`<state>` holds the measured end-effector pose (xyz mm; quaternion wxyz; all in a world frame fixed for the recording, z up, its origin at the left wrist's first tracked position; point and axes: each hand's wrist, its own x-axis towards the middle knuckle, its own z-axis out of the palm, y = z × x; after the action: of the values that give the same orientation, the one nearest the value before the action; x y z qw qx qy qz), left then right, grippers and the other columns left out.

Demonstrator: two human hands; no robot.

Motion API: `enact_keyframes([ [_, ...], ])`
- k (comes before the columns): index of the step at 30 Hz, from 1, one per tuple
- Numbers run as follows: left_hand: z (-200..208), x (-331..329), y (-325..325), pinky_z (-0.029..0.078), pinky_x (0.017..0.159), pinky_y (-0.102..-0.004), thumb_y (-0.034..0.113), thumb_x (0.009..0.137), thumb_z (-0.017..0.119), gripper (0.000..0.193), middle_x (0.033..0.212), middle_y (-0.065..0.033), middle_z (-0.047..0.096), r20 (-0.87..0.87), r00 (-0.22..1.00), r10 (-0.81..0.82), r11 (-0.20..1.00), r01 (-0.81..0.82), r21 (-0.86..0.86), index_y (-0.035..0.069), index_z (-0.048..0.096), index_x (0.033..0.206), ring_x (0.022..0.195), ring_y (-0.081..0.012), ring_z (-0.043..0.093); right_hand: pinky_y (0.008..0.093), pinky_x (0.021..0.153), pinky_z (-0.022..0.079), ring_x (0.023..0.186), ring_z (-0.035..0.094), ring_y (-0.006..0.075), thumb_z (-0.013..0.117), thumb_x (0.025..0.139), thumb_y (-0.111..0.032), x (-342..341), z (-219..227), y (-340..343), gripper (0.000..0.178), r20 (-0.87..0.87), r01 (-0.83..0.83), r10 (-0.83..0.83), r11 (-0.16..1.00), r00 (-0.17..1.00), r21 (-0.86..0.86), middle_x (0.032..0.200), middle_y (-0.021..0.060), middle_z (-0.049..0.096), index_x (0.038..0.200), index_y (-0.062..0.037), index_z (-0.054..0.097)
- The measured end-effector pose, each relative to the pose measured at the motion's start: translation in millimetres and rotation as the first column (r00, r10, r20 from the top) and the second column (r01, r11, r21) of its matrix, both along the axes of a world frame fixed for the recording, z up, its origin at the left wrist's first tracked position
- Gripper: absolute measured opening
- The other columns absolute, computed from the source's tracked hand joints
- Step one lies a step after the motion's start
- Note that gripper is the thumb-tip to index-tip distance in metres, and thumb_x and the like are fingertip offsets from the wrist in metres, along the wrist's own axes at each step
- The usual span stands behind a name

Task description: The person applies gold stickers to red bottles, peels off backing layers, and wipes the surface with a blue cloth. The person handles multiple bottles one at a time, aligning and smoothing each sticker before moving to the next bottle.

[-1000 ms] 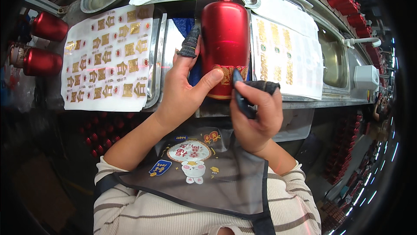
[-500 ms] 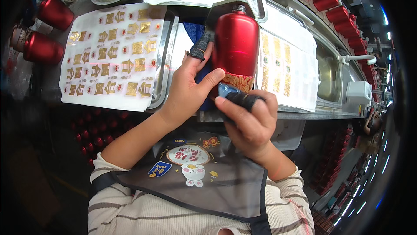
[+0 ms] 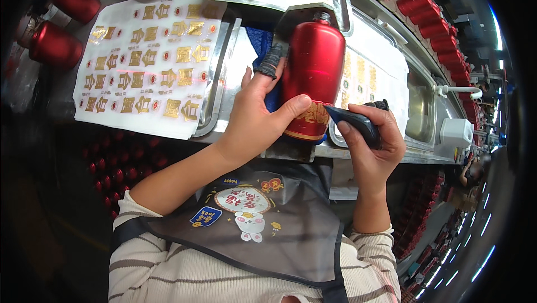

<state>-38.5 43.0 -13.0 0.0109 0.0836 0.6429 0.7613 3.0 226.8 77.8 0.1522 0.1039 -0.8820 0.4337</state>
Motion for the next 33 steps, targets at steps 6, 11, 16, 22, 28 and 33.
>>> enact_keyframes([
  [6,-9,2,1,0.019,0.117,-0.0503,0.033,0.086,0.075,0.071,0.123,-0.0234,0.064,-0.011,1.0,0.008,1.0,-0.007,0.006,-0.006,0.047,0.138,0.118,-0.0371,0.052,0.0242,0.071,0.049,0.078,0.062,0.0131,0.074,0.078,0.004,-18,0,-8,0.022,0.09,0.065,-0.062,0.997,0.994,-0.034,0.087,0.0077,0.067,0.099,0.0019,0.068],
  [11,-12,5,-6,0.015,0.119,-0.051,0.035,0.086,0.076,0.077,0.13,-0.0266,0.059,-0.094,0.995,-0.029,0.991,0.017,-0.13,-0.005,0.041,0.142,0.125,-0.0401,0.05,0.0267,0.065,0.049,0.072,0.064,0.0194,0.076,0.071,0.005,-22,11,-12,0.028,-0.015,-0.148,0.153,0.977,0.988,0.156,0.08,0.0088,0.066,0.098,-0.0019,0.071],
  [16,-9,5,-21,0.024,0.118,-0.0447,0.019,0.09,0.071,0.073,0.148,-0.0212,0.047,0.022,0.982,-0.188,0.98,0.186,0.063,-0.005,0.034,0.148,0.139,-0.029,0.042,0.0342,0.063,0.047,0.072,0.059,0.0243,0.076,0.061,0.004,-31,8,-23,0.033,-0.288,-0.092,0.245,0.885,0.926,0.457,0.079,0.0046,0.059,0.094,-0.0049,0.072],
  [22,5,11,-41,0.027,0.114,-0.0343,0.002,0.091,0.056,0.065,0.153,-0.0142,0.043,0.194,0.969,-0.154,0.978,0.122,0.167,0.001,0.034,0.151,0.138,-0.0187,0.041,0.0339,0.063,0.047,0.076,0.058,0.0235,0.077,0.058,-0.003,-11,-2,-29,0.033,-0.214,-0.417,0.592,0.739,0.777,0.529,0.078,0.0024,0.056,0.09,-0.0086,0.074],
  [28,18,17,-46,0.006,0.12,-0.0534,0.002,0.079,0.06,0.071,0.155,-0.0195,0.036,-0.208,0.942,-0.264,0.899,0.162,-0.407,0.004,0.042,0.147,0.148,-0.0349,0.028,0.0325,0.064,0.048,0.077,0.06,0.0232,0.074,0.056,0.008,8,-5,-4,0.044,-0.08,-0.374,0.394,0.907,0.915,0.195,0.083,0.0065,0.063,0.097,-0.0085,0.077],
  [33,34,15,-8,0.004,0.118,-0.0591,0.008,0.073,0.072,0.09,0.161,-0.0216,0.022,-0.447,0.818,-0.362,0.732,-0.048,-0.68,0.004,0.031,0.153,0.15,-0.0405,0.02,0.03,0.065,0.048,0.077,0.06,0.0212,0.074,0.062,0.012,13,-22,18,0.039,-0.119,-0.168,0.169,0.986,0.978,0.019,0.085,0.0081,0.065,0.098,-0.0039,0.075],
])
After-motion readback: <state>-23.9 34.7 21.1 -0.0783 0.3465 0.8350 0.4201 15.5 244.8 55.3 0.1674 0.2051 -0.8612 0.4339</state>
